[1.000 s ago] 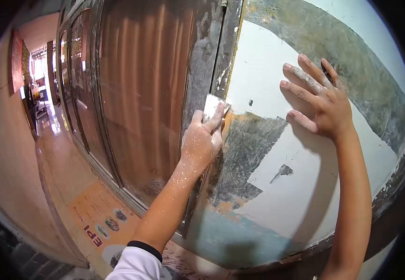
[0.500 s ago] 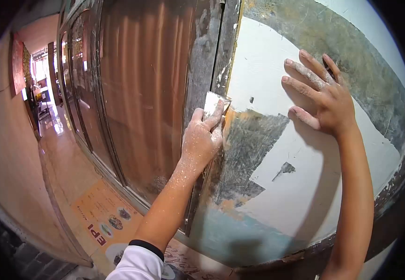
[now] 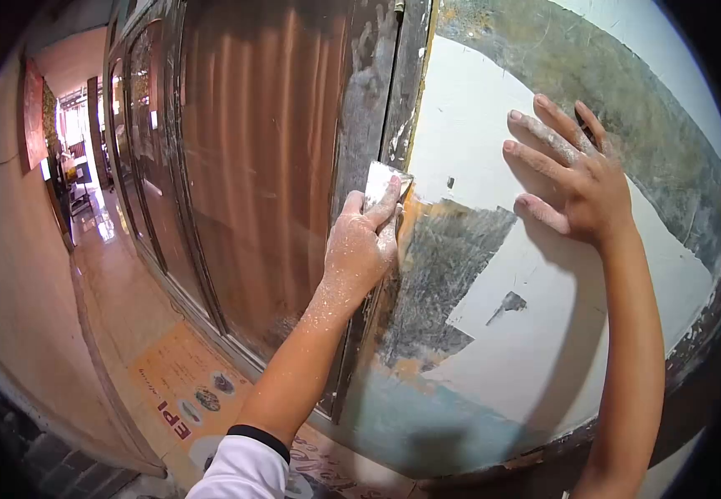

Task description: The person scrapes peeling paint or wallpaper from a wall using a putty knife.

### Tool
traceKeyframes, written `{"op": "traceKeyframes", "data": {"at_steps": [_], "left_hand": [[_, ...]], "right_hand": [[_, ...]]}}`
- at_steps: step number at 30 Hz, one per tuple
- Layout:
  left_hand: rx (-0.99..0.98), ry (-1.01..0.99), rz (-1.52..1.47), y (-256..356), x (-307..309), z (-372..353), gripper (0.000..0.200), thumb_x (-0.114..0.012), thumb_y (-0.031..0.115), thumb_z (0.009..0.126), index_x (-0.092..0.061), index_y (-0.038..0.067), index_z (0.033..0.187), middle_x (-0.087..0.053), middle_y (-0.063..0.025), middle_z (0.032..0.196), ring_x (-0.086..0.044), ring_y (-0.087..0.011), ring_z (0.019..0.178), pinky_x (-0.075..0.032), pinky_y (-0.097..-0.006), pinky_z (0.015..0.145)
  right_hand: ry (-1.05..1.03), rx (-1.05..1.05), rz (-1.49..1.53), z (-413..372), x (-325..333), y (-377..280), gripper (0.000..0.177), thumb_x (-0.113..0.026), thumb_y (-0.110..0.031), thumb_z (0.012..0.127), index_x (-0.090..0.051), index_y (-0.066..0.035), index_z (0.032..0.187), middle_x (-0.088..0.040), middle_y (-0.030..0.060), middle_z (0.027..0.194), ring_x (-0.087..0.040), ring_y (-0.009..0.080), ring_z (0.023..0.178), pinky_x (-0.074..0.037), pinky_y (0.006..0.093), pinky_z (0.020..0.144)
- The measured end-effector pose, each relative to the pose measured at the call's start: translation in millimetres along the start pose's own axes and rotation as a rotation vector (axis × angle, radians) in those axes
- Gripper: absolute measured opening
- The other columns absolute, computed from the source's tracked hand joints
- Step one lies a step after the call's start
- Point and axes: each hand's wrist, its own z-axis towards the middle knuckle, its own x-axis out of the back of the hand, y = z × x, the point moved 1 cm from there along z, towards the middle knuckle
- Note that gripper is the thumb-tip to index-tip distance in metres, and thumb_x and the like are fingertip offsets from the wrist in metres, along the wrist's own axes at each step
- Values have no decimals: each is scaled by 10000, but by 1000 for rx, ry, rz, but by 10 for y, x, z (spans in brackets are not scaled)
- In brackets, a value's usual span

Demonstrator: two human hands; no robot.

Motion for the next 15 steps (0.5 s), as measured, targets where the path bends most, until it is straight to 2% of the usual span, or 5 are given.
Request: {"op": "traceKeyframes", "data": {"at_steps": [5,8,15], "left_hand": [[-39,27,46,-2,4,60,499,-672,66,945,-665,200,1425,-539,-148,913,-609,-310,811,-520,-392,788],[11,-5,-10,-29,-3,0,503,-659,65,942,-657,178,1432,-555,-173,925,-611,-347,829,-518,-397,784],[-53,-9,19,56,81,113,517,-662,87,930,-648,173,1440,-552,-190,913,-616,-363,844,-507,-419,777]], "right_hand": [[8,9,3,7,15,0,501,-754,-460,858,-692,-337,1340,-536,-113,1564,-380,173,1527,-204,460,1316],[-9,5,1,-4,4,-2,503,-760,-447,852,-694,-336,1338,-534,-111,1567,-373,182,1533,-197,464,1316],[7,-1,8,1,5,1,494,-754,-457,855,-694,-337,1330,-538,-117,1561,-375,176,1531,-198,461,1316]]}}
